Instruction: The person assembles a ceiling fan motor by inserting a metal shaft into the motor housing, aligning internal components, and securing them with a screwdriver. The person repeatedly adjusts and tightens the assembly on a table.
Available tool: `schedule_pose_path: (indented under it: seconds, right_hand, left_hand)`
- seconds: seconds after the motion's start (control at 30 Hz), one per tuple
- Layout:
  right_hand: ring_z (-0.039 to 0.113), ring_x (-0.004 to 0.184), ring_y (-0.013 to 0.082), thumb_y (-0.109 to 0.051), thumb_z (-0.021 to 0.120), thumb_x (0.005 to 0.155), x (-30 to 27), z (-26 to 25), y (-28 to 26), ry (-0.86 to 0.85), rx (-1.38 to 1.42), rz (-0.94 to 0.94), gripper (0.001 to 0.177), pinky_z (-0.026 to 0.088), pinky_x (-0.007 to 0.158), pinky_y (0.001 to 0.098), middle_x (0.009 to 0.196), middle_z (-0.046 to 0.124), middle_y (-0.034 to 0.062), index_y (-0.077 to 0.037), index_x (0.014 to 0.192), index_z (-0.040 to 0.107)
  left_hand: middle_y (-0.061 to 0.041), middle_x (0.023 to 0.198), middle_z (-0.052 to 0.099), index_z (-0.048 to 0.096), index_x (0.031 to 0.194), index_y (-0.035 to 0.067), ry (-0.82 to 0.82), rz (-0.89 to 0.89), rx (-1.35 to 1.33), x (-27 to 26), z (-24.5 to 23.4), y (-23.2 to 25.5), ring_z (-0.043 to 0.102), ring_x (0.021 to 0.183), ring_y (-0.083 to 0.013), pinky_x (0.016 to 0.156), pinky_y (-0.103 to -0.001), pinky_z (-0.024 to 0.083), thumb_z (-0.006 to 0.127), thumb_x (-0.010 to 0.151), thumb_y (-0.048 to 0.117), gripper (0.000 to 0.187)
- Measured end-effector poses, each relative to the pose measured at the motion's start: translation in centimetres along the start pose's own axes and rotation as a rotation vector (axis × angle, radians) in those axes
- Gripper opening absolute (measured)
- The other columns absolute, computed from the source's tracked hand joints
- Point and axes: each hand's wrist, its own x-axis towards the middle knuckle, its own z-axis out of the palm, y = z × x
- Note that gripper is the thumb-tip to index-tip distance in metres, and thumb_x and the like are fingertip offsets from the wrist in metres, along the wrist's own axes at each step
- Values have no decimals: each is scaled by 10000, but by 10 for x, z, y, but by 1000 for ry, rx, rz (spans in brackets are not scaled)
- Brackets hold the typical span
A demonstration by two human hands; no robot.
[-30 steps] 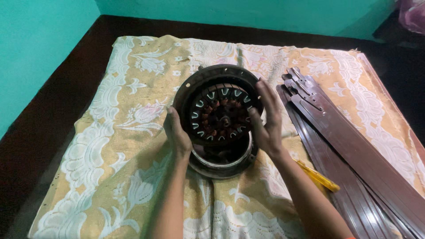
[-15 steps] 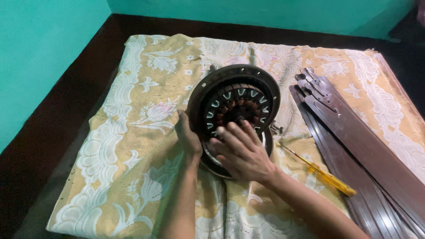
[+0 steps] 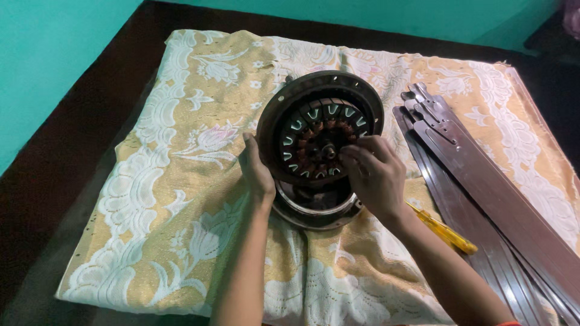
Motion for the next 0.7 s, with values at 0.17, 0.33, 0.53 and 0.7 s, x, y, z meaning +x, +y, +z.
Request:
schedule_pose_path:
  seconds: [0.17, 0.33, 0.53, 0.7]
  right_hand:
    - [705, 803, 150, -28, 770, 947, 8, -6, 3, -78, 312, 281, 54, 570, 673, 301, 958, 717, 90, 4, 966, 731]
    - [685, 780, 99, -87, 713, 1008, 26, -18, 13, -69, 876, 540, 102, 611, 672, 280, 948, 691, 59, -8, 947, 694]
    - [658, 747, 95, -131, 728, 1033, 57, -32, 24, -169, 964, 515, 109, 550, 688, 248, 840, 698, 53, -44, 968, 721]
    - [687, 779, 116, -112, 723, 1050, 102, -26, 18, -168, 737, 391, 104, 580, 727, 275, 895, 708, 75, -11, 1031, 734]
  left_hand:
    - [-171, 1332, 671, 622, 1331, -103, 0, 8, -32, -1, 3, 5, 628, 1211, -215, 1075, -333, 469, 389, 1086, 506, 696]
    - [-174, 1364, 649, 583, 1376, -78, -76, -2, 49, -3, 4, 11, 630, 1255, -225, 1085, -337, 483, 317, 1073, 544, 741]
    - [-204, 1380, 646, 585, 1376, -102, -49, 48, 26, -4, 5, 13, 622, 1264, -253, 1102, -352, 468, 350, 1085, 531, 735]
    - [-237, 1381, 639, 579, 1385, -135, -40, -8, -66, -4, 10, 17, 619, 1238, -277, 1091, -385, 473, 388, 1090, 507, 732]
